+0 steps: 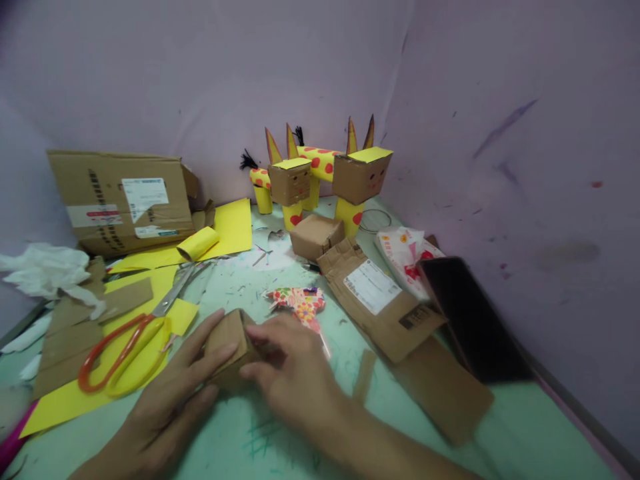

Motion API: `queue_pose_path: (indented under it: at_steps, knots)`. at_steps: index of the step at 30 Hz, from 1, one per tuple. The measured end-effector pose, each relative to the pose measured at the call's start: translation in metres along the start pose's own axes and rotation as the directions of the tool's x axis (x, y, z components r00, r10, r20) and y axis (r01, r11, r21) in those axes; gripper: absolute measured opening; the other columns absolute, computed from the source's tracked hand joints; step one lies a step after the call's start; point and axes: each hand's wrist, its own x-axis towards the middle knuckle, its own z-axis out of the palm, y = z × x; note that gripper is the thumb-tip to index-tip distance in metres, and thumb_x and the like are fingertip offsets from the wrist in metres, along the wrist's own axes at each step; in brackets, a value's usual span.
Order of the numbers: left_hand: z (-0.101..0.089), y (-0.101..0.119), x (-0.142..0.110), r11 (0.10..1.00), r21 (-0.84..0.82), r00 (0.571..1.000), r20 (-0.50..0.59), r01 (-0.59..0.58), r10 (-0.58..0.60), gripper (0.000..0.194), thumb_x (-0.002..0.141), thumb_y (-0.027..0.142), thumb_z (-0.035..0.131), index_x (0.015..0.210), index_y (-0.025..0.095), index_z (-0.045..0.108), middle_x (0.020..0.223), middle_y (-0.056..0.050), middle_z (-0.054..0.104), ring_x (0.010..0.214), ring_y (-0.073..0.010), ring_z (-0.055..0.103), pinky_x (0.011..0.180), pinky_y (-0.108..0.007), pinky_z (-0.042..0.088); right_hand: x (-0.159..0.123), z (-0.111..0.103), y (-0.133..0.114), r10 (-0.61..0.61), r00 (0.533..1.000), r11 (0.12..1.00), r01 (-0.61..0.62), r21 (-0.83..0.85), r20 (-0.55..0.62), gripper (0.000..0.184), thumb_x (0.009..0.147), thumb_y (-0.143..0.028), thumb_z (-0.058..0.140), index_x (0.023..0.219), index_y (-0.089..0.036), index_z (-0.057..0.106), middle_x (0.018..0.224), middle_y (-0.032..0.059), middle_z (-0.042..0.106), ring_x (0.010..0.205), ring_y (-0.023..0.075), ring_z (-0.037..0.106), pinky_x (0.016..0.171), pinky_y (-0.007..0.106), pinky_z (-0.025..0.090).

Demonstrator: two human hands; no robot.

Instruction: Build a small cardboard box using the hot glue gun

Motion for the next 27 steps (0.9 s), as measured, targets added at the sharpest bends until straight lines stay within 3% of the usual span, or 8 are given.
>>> queue_pose_path:
  at_steps: [5,9,17,27]
  knots:
    - [0.000,-0.001,-0.002,0.998,0.047,0.999,0.027,-0.030,0.029,0.055,0.092,0.014,0.045,0.139,0.044,0.041,0.161,0.007,0.016,0.143,-0.0232,0.027,0.112,-0.035,0.033,-0.003,-0.002,-0.002,-0.014,1.000,0.997,0.015,-0.069,0.010,0.036,0.070,-0.010,0.069,0.104,-0.020,0.064,0.098,0.0053,0.063,0.085,0.0190,0.064,0.073,0.034,0.059]
    - [0.002,-0.003,-0.002,0.990,0.115,0.996,0.017,-0.083,0.082,0.054,0.093,0.012,0.042,0.140,0.038,0.040,0.161,0.002,0.017,0.143,-0.0243,0.028,0.111,-0.039,0.035,-0.007,-0.005,-0.005,-0.188,0.980,0.956,0.198,-0.217,0.067,0.035,0.073,-0.006,0.062,0.104,-0.022,0.057,0.100,0.0049,0.060,0.086,0.0186,0.062,0.074,0.035,0.058]
    - [0.002,-0.005,-0.002,0.982,0.133,0.991,0.043,-0.132,0.128,0.054,0.093,0.010,0.039,0.142,0.034,0.037,0.162,0.001,0.010,0.145,-0.0222,0.023,0.113,-0.038,0.032,-0.011,-0.006,-0.011,-0.411,0.902,0.795,0.425,-0.433,0.130,0.024,0.078,-0.005,0.055,0.096,-0.020,0.059,0.096,0.0058,0.048,0.067,0.0140,0.057,0.055,0.028,0.049]
    - [0.003,-0.001,-0.001,0.993,0.102,0.998,0.040,-0.059,0.055,0.038,0.093,0.015,0.044,0.129,0.025,0.039,0.159,-0.009,0.022,0.145,-0.0211,0.023,0.114,-0.036,0.031,-0.012,-0.004,-0.012,-0.443,0.882,0.712,0.457,-0.533,0.164,0.019,0.077,-0.006,0.052,0.091,-0.018,0.057,0.097,0.0077,0.047,0.061,0.0137,0.059,0.051,0.028,0.049]
